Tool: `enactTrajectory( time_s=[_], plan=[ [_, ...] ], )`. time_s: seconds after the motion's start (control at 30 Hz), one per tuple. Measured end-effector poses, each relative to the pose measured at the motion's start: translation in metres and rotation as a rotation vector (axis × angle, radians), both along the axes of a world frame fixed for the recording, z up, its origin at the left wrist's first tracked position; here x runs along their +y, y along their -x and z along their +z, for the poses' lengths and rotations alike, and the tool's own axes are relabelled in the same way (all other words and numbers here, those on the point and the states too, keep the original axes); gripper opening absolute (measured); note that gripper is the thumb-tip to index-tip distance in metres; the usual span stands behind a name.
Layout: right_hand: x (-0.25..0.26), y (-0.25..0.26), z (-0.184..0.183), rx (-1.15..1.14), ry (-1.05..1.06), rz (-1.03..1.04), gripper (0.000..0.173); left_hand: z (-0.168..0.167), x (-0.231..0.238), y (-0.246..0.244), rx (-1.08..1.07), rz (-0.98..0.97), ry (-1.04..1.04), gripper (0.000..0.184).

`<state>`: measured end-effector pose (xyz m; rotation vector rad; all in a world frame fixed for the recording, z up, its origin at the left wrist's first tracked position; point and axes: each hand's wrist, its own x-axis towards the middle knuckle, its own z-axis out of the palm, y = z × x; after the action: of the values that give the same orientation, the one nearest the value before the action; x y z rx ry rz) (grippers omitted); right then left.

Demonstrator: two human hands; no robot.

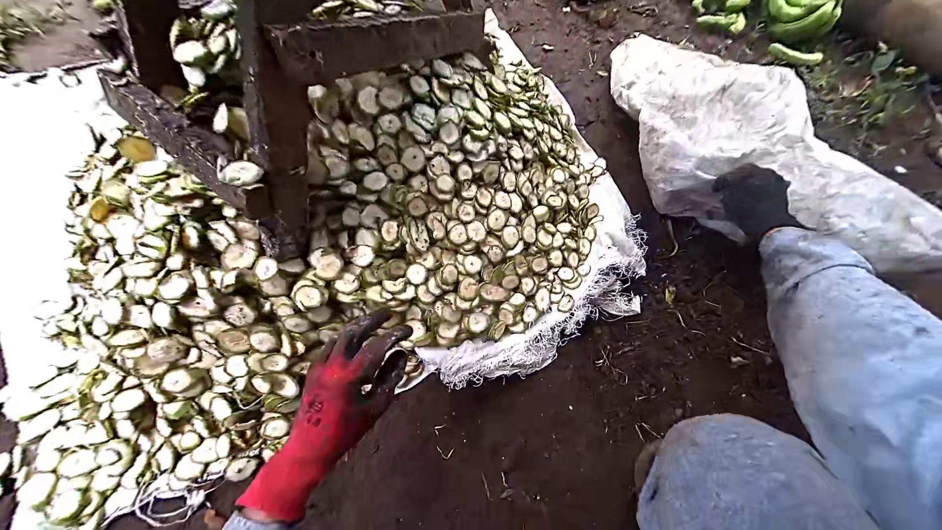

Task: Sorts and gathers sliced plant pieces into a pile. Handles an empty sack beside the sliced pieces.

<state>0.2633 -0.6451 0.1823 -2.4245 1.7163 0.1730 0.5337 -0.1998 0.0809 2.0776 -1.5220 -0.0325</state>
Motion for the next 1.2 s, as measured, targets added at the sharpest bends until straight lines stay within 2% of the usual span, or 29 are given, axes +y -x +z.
enactTrajectory(
  time_s=[0.07, 0.1, 0.2, 0.27, 0.3, 0.37, 0.4, 0.43, 0.47, 0.5, 0.53, 0.6, 0.63, 0.67, 0.73, 0.77, 0.8, 0.87, 0.93, 1.0, 1.07, 1.13, 1.2],
  plan=[
    [-0.067, 0.044, -0.028, -0.152, 0.219, 0.198, 0.024, 0.037, -0.076, -0.005, 0.074, -0.163, -0.112, 0.041],
    [-0.085, 0.06, -0.026, -0.236, 0.24, 0.246, 0.024, 0.054, -0.113, 0.001, 0.151, -0.199, -0.168, 0.046],
    [-0.062, 0.083, 0.027, -0.403, 0.184, 0.284, 0.026, 0.096, -0.216, 0.044, 0.461, -0.176, -0.308, 0.079],
    [-0.033, 0.102, 0.059, -0.512, 0.187, 0.328, 0.028, 0.108, -0.28, 0.079, 0.717, -0.131, -0.321, 0.104],
    [-0.017, 0.114, 0.071, -0.531, 0.163, 0.346, 0.028, 0.108, -0.313, 0.097, 0.865, -0.138, -0.316, 0.109],
    [0.009, 0.134, 0.093, -0.526, 0.095, 0.347, 0.029, 0.122, -0.357, 0.139, 1.093, -0.212, -0.26, 0.101],
    [0.02, 0.141, 0.103, -0.536, 0.083, 0.294, 0.029, 0.133, -0.37, 0.161, 1.15, -0.252, -0.249, 0.086],
    [0.033, 0.151, 0.113, -0.544, 0.094, 0.207, 0.028, 0.15, -0.379, 0.187, 1.173, -0.23, -0.268, 0.062],
    [0.048, 0.164, 0.123, -0.545, 0.106, 0.101, 0.029, 0.173, -0.383, 0.211, 1.17, -0.181, -0.319, 0.046],
    [0.069, 0.178, 0.136, -0.539, 0.07, -0.038, 0.039, 0.2, -0.381, 0.234, 1.193, -0.105, -0.369, 0.038],
    [0.096, 0.189, 0.148, -0.526, 0.018, -0.185, 0.061, 0.228, -0.374, 0.256, 1.249, -0.013, -0.421, 0.037],
    [0.151, 0.198, 0.165, -0.509, -0.101, -0.443, 0.115, 0.275, -0.366, 0.294, 1.435, 0.111, -0.456, 0.046],
    [0.169, 0.197, 0.169, -0.53, -0.14, -0.527, 0.126, 0.298, -0.365, 0.309, 1.528, 0.116, -0.459, 0.047],
    [0.179, 0.193, 0.179, -0.527, -0.179, -0.607, 0.124, 0.318, -0.364, 0.323, 1.611, 0.101, -0.467, 0.045],
    [0.184, 0.184, 0.211, -0.582, -0.239, -0.815, 0.086, 0.348, -0.354, 0.338, 1.737, 0.018, -0.52, 0.038],
    [0.185, 0.189, 0.227, -0.55, -0.27, -0.844, 0.07, 0.362, -0.345, 0.338, 1.783, -0.01, -0.538, 0.034],
    [0.183, 0.195, 0.247, -0.523, -0.259, -0.827, 0.062, 0.371, -0.335, 0.334, 1.828, 0.005, -0.522, 0.032],
    [0.186, 0.211, 0.277, -0.505, -0.137, -0.701, 0.058, 0.367, -0.318, 0.314, 1.834, 0.045, -0.428, 0.039],
    [0.214, 0.223, 0.301, -0.433, -0.178, -0.605, 0.067, 0.347, -0.304, 0.284, 1.76, 0.045, -0.387, 0.056],
    [0.269, 0.217, 0.31, -0.326, -0.225, -0.59, 0.072, 0.318, -0.286, 0.259, 1.583, 0.048, -0.45, 0.058],
    [0.329, 0.183, 0.316, -0.211, -0.294, -0.657, 0.077, 0.3, -0.261, 0.239, 1.311, 0.004, -0.629, 0.054],
    [0.384, 0.14, 0.318, -0.142, -0.42, -0.746, 0.082, 0.287, -0.226, 0.221, 1.001, -0.139, -0.871, 0.052],
    [0.432, 0.1, 0.3, -0.163, -0.542, -0.833, 0.082, 0.275, -0.193, 0.199, 0.696, -0.356, -1.044, 0.054]
  ],
)
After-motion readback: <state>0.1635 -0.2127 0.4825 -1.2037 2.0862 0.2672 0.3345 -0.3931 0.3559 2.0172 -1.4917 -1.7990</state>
